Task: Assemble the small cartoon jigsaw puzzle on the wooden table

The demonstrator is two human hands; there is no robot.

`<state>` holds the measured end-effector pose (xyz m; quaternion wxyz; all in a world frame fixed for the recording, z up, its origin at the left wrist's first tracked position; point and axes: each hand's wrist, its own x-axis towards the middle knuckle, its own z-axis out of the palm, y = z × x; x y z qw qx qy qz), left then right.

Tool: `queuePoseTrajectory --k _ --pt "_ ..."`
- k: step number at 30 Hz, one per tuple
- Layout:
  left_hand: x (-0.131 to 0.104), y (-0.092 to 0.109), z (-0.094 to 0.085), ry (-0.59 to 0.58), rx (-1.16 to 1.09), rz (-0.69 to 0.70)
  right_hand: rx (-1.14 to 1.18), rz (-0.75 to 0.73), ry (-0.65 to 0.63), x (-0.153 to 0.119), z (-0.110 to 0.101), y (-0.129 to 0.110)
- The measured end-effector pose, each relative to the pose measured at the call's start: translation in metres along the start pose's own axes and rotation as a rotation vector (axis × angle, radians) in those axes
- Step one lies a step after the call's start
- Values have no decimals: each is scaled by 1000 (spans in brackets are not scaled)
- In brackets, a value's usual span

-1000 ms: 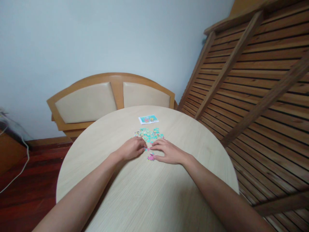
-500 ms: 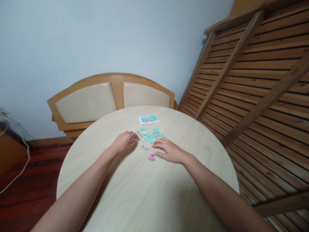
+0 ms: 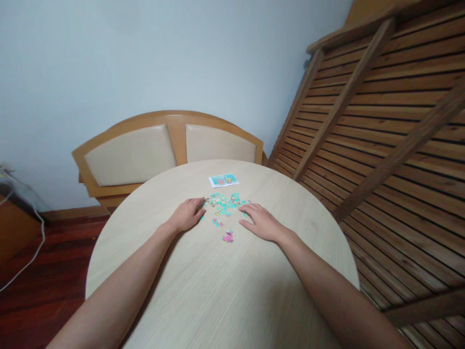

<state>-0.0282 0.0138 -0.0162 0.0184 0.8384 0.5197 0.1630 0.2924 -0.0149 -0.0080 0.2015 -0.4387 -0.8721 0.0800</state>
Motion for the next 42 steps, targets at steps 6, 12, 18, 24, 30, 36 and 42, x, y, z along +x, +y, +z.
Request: queuePoseTrajectory --k 6,12,18,24,30,36,42 --pt "0 -6 5 34 70 -103 -49 115 -1 0 2 7" --pt "-1 -4 4 44 75 -69 -93 170 -71 -1 7 13" --pt "-1 -3 6 62 48 -47 -8 81 -41 -2 2 23" --pt "0 -5 11 52 55 -29 9 184 56 0 0 41" --pt "-3 6 10 67 65 18 -87 267 34 2 0 42" --pt "-8 29 1 38 -43 264 -280 433 42 -1 -19 39" --pt "-12 56 -11 -27 -132 405 -417 549 -9 -5 -39 24"
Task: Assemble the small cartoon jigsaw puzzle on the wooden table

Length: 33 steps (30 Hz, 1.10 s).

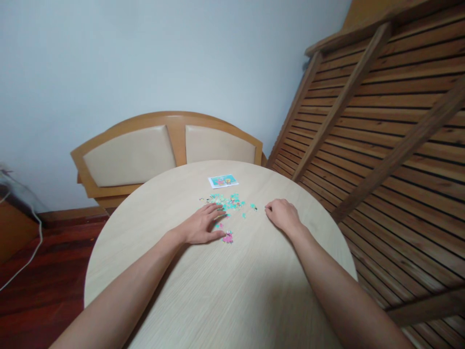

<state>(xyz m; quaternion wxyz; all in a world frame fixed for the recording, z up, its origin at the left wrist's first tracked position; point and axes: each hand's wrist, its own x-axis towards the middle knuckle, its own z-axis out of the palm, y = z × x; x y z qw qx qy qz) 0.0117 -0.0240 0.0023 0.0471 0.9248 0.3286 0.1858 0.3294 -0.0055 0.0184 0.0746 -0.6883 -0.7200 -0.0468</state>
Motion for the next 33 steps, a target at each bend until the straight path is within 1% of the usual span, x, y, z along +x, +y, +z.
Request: queuePoseTrajectory --k 2,4,6,8,12,14,17,21,23,27,30,33 --pt "2 9 -1 -27 -20 22 -17 45 -33 -6 -7 -3" --pt "3 15 0 -45 -19 29 -3 43 -65 -13 -13 -9" --pt "4 19 2 -65 -9 22 79 -41 -112 -21 -18 -18" --pt "5 20 5 -74 -12 8 206 -168 -151 -27 -22 -29" --pt "5 17 6 -57 -45 2 425 -369 -204 -31 -19 -45" --pt "5 15 6 -54 -44 1 514 -406 -225 -29 -15 -45" --pt "4 14 6 -54 -24 -9 621 -477 -236 -25 -7 -37" --pt "4 14 9 -59 6 -23 610 -666 -236 -21 -1 -29" --pt "4 15 12 -61 18 -37 593 -690 -221 -20 1 -28" --pt "6 18 17 -41 8 -61 591 -681 -201 -21 2 -30" --pt "7 20 18 -36 15 -59 581 -673 -193 -22 2 -30" --pt "7 22 18 -33 5 -46 588 -705 -194 -22 1 -31"
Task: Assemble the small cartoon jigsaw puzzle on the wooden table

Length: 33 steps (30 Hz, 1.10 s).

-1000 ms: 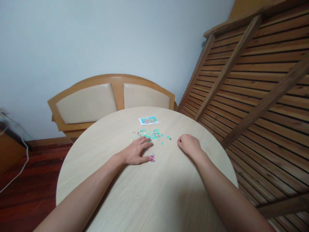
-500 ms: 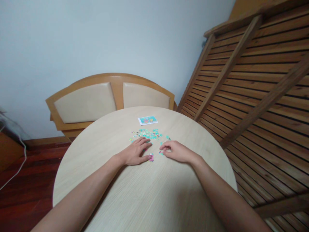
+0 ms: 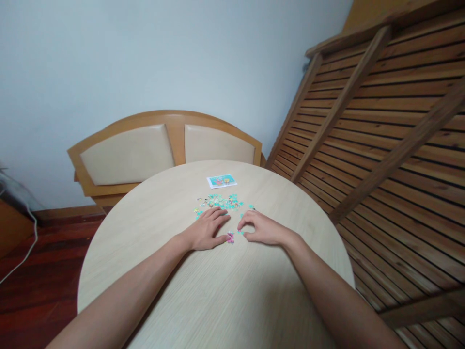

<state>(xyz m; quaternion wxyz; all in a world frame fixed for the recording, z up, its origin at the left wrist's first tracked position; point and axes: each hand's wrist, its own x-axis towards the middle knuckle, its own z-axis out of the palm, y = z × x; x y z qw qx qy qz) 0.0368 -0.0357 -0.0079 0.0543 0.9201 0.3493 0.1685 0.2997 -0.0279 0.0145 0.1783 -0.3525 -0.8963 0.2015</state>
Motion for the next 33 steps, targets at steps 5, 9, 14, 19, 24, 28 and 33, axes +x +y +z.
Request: queuePoseTrajectory --k 5,9,14,19,24,28,33 --pt "-1 -1 3 -8 -20 -7 62 -45 21 5 3 0" --pt "-1 -2 3 -14 -11 -6 22 3 73 5 4 1" --pt "0 -4 6 -13 -3 -15 22 -49 39 7 7 1" --pt "0 -7 12 21 -20 -42 17 -42 91 14 15 0" --pt "0 -6 13 28 -25 -60 7 -25 102 13 15 0" --pt "1 -3 11 10 -7 -59 7 -27 97 11 14 2" --pt "2 -2 12 14 -2 -69 35 -17 120 12 17 1"
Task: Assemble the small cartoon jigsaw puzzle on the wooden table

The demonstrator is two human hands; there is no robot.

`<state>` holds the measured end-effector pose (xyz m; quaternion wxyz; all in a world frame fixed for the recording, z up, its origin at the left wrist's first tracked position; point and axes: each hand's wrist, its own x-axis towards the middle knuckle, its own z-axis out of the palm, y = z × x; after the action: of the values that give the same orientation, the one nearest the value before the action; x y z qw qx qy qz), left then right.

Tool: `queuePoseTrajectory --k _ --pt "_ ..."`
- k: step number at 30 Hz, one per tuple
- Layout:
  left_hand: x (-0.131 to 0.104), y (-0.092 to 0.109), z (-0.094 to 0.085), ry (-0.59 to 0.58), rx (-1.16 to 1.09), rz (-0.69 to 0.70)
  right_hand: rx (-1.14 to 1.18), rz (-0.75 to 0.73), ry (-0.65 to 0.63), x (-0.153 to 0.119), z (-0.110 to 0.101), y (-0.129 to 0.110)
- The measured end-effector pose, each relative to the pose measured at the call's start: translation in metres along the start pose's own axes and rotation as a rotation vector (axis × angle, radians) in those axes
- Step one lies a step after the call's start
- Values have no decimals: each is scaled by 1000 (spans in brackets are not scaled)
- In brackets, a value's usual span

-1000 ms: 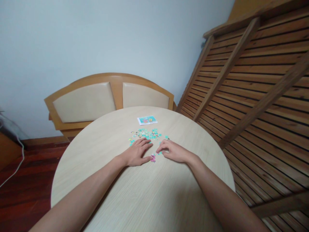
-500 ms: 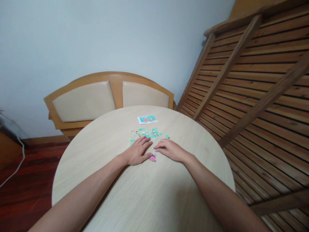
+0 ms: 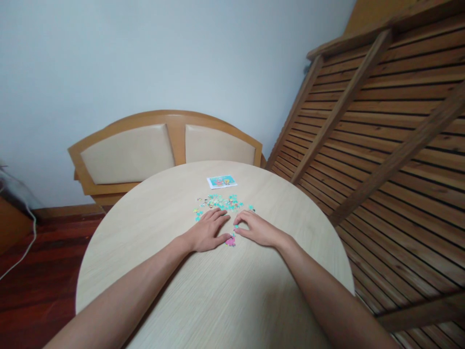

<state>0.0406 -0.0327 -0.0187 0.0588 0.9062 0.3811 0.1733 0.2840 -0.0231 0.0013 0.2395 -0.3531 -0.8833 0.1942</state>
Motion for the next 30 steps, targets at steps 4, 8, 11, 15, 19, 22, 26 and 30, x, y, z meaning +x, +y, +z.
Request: queuePoseTrajectory --k 4,8,11,15,19,22,26,30 --pt "1 -1 2 4 12 4 151 66 1 4 5 -2" --pt "2 -1 4 4 19 -3 279 92 23 7 11 0" --pt "3 -1 5 -9 24 -7 317 116 42 8 14 0" --pt "3 -2 6 -22 27 0 254 113 36 8 14 -4" --pt "3 -3 6 -14 21 4 176 101 72 9 18 -5" --pt "3 -2 5 -9 15 4 143 96 87 9 20 -4" --pt "3 0 3 -23 20 1 141 75 72 7 19 -3" --pt "2 -2 4 -21 25 -4 136 69 77 6 17 -1"
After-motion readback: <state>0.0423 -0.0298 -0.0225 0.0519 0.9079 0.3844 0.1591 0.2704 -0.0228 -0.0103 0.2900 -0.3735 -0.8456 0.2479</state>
